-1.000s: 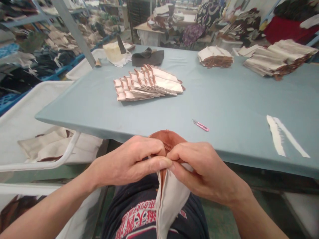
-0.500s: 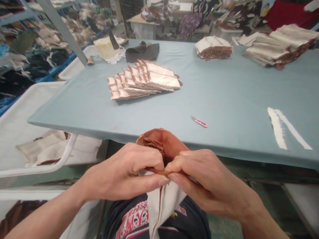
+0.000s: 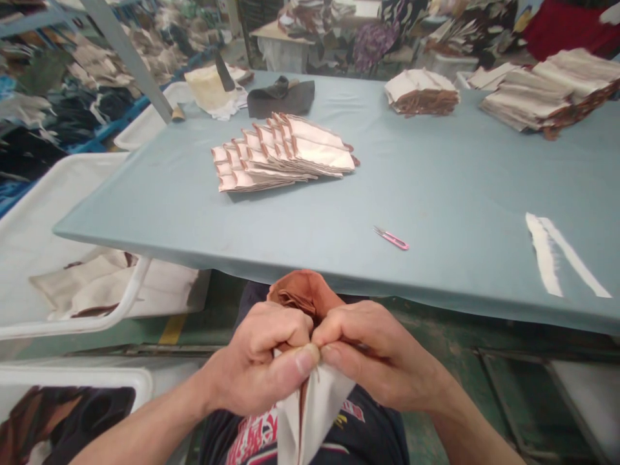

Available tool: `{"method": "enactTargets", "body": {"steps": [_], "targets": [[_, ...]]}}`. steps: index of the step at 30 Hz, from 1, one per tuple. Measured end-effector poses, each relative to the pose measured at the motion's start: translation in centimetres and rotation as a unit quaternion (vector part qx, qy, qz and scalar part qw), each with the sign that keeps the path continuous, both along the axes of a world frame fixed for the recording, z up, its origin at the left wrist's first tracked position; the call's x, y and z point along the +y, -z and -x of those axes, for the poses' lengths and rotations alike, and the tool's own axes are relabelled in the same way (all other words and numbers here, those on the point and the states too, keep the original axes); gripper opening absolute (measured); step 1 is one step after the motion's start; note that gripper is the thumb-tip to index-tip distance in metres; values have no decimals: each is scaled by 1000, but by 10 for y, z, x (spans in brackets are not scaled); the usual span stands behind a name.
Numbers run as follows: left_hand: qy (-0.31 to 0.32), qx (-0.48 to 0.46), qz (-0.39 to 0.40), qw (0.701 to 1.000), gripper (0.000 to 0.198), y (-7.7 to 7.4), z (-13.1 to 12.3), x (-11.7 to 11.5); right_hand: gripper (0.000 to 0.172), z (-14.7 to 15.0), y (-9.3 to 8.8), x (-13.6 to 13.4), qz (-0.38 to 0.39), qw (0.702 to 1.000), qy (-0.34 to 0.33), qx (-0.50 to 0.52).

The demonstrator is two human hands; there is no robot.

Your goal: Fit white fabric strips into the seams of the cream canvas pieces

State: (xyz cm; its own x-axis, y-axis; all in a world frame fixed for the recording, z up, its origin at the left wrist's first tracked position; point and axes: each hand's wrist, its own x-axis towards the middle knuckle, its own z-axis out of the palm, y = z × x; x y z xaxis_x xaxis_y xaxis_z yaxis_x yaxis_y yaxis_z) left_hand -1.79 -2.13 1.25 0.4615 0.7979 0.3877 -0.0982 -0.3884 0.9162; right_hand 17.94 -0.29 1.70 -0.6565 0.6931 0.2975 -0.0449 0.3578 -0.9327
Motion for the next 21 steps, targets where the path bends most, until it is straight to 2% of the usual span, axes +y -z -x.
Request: {"method": "enactTargets", "body": {"steps": [3, 6, 8, 9, 10, 12, 15, 17, 21], "targets": [[-8, -120, 157, 980, 48, 7, -9, -11, 34, 10, 10, -7, 93, 994, 5, 47], [-1, -252, 307, 918, 56, 15, -19, -20, 40, 19, 17, -12, 144, 984, 24, 103], [0, -319, 350, 881, 58, 19, -22, -23, 38, 22, 16, -12, 152, 982, 28, 110], [2, -335, 354, 873, 59, 20, -22, -23, 37, 23, 13, -11, 148, 983, 25, 101], [5, -336, 352, 873, 59, 21, -20, -23, 37, 22, 10, -10, 144, 986, 14, 84], [23, -298, 323, 898, 57, 21, -11, -21, 40, 21, 2, -6, 136, 990, -14, 42], [45, -191, 214, 957, 55, 17, 9, -14, 48, 17, -8, 0, 96, 995, -22, -29], [46, -121, 135, 982, 54, 11, 22, -9, 55, 15, -11, 3, 36, 998, -9, -53], [22, -29, 25, 999, 51, -5, 38, -11, 59, 15, -5, 5, -84, 996, 31, -30]]}}
